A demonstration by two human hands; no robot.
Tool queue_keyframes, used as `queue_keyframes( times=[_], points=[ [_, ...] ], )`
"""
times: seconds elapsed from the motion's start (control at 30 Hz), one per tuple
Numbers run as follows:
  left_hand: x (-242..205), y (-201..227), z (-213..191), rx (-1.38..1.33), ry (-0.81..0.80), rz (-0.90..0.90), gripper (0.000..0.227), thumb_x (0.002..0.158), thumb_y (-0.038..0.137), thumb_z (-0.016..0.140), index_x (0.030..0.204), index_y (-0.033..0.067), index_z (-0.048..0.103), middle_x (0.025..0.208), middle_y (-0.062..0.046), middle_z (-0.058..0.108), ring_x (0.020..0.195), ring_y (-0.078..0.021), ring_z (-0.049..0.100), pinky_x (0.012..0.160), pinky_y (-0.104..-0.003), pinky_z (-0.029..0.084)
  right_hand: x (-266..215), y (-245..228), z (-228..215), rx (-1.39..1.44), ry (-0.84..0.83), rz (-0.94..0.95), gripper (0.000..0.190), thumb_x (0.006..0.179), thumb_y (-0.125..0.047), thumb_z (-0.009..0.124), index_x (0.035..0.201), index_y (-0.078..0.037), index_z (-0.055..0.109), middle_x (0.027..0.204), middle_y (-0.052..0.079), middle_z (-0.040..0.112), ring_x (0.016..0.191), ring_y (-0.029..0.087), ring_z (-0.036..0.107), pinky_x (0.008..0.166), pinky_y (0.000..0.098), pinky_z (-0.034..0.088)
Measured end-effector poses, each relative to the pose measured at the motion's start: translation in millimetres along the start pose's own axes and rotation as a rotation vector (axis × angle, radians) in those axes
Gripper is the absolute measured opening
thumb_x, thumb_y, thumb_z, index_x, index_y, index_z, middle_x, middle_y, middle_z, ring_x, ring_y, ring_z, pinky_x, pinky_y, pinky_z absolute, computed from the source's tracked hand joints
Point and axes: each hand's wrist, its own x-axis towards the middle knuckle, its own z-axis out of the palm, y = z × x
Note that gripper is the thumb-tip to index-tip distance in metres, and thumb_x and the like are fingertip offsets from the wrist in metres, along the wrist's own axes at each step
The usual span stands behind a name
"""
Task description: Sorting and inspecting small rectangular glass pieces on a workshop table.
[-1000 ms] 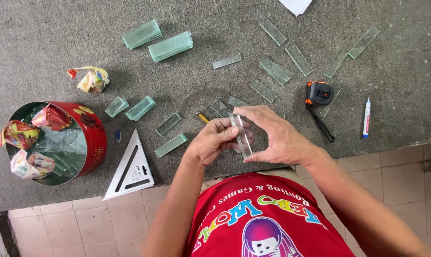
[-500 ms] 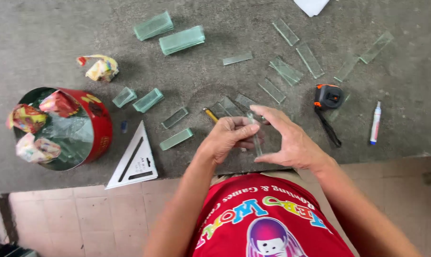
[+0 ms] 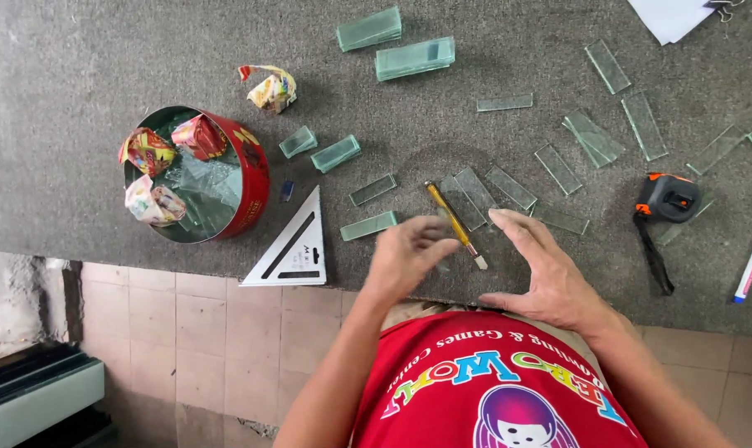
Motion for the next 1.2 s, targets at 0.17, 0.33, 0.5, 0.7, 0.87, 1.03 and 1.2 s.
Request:
queue_keyframes(
  times=[0.17,0.33,0.5,0.7,0.87,1.03,1.2],
  points=[
    [9,-39,-91,0.915,0.352,0.222,0.038,0.095,0.024,0.091,0.13,0.0117,0.084,0.111,-0.012,0.085,0.105,-0.0292,0.084,0.098,-0.041,0.067,-6,11,-1,-0.066,0.05,0.038,0.108,0.072,-0.029,0.102,0.167,-0.011,0.054,0.16,0.02,0.058,0.147,0.041,0.059,0.12,0.0558,0.05],
    [6,-48,-117,1.278,0.246,0.27,0.045,0.099,0.028,0.085,0.141,0.0174,0.072,0.114,-0.008,0.084,0.116,-0.0283,0.08,0.107,-0.046,0.059,-17,26,-1,-0.094,0.081,0.149,0.1,0.075,-0.025,0.099,0.165,-0.011,0.058,0.157,0.021,0.061,0.144,0.042,0.061,0.118,0.0521,0.054],
    [6,-52,-110,1.251,0.261,0.386,0.036,0.093,0.023,0.089,0.127,0.0156,0.079,0.114,-0.005,0.08,0.109,-0.0251,0.077,0.101,-0.04,0.054,-23,25,3,-0.081,0.098,0.218,0.097,0.077,-0.023,0.098,0.165,-0.012,0.058,0.157,0.022,0.06,0.145,0.042,0.06,0.118,0.05,0.056],
    [11,-55,-105,1.233,0.307,0.443,0.034,0.091,0.024,0.091,0.122,0.0154,0.081,0.109,-0.002,0.072,0.107,-0.0222,0.071,0.104,-0.039,0.05,-25,24,14,-0.074,0.099,0.242,0.098,0.076,-0.024,0.099,0.165,-0.014,0.059,0.157,0.021,0.06,0.145,0.04,0.06,0.118,0.0474,0.057],
    [17,-60,-102,1.259,0.324,0.473,0.035,0.088,0.025,0.093,0.12,0.0176,0.082,0.106,0.0,0.071,0.109,-0.019,0.067,0.105,-0.04,0.045,-25,24,15,-0.067,0.094,0.236,0.097,0.077,-0.023,0.098,0.165,-0.014,0.058,0.157,0.023,0.059,0.145,0.042,0.059,0.117,0.0481,0.057],
    [17,-62,-101,1.257,0.319,0.456,0.038,0.088,0.026,0.093,0.123,0.0184,0.081,0.108,0.0,0.072,0.112,-0.0194,0.066,0.108,-0.042,0.044,-28,26,15,-0.066,0.087,0.248,0.096,0.078,-0.022,0.097,0.165,-0.012,0.058,0.157,0.025,0.059,0.144,0.044,0.06,0.117,0.0504,0.057],
    [-8,-27,-110,1.125,0.27,0.247,0.085,0.087,0.031,0.097,0.161,0.0154,0.058,0.133,-0.012,0.07,0.132,-0.0294,0.063,0.119,-0.053,0.041,-24,25,14,-0.042,0.078,0.249,0.095,0.079,-0.021,0.096,0.165,-0.01,0.057,0.155,0.027,0.059,0.142,0.045,0.061,0.117,0.052,0.057]
  ],
)
